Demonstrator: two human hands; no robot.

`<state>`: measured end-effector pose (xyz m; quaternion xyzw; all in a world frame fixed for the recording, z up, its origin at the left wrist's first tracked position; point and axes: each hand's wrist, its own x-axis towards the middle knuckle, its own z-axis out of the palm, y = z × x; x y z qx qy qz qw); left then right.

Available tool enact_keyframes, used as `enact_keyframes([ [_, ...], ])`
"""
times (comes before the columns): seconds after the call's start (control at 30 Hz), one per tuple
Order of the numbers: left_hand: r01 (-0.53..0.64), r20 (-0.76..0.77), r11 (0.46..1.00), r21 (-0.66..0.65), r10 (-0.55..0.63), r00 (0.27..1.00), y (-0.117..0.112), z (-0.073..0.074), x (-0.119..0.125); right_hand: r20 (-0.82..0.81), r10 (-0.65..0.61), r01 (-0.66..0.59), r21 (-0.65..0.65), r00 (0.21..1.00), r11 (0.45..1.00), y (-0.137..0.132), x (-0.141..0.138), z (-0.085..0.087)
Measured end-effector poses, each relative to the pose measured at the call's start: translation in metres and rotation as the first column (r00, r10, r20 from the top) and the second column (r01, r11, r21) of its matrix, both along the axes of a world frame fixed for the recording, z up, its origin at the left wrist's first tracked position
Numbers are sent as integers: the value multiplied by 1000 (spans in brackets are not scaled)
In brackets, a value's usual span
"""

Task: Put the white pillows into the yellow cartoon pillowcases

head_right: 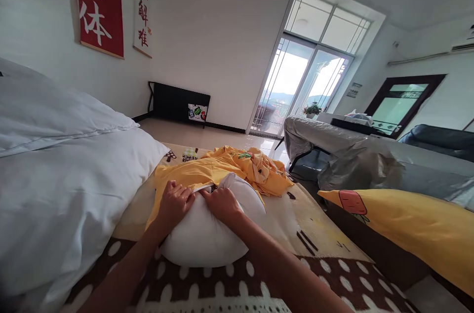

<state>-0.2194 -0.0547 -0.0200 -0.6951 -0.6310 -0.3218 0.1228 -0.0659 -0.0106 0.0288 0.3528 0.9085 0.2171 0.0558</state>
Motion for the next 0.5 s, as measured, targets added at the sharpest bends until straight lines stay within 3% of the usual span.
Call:
enact_keyframes([
  [0.13,3,-210,988,155,30,977,0,-3,-3,-22,-42,42,-14,999,999,4,13,4],
  [0.33,-112,-126,968,223,143,982,5,-8,-15,-61,-125,120,-73,990,990,4,25,6],
  [0.4,-89,-123,975,205,116,986,5,-7,-14,-62,-130,126,-66,990,990,3,24,5],
  [0.5,49,-177,988,145,-23,984,2,-2,-5,-41,-110,108,-46,993,993,-1,17,2],
])
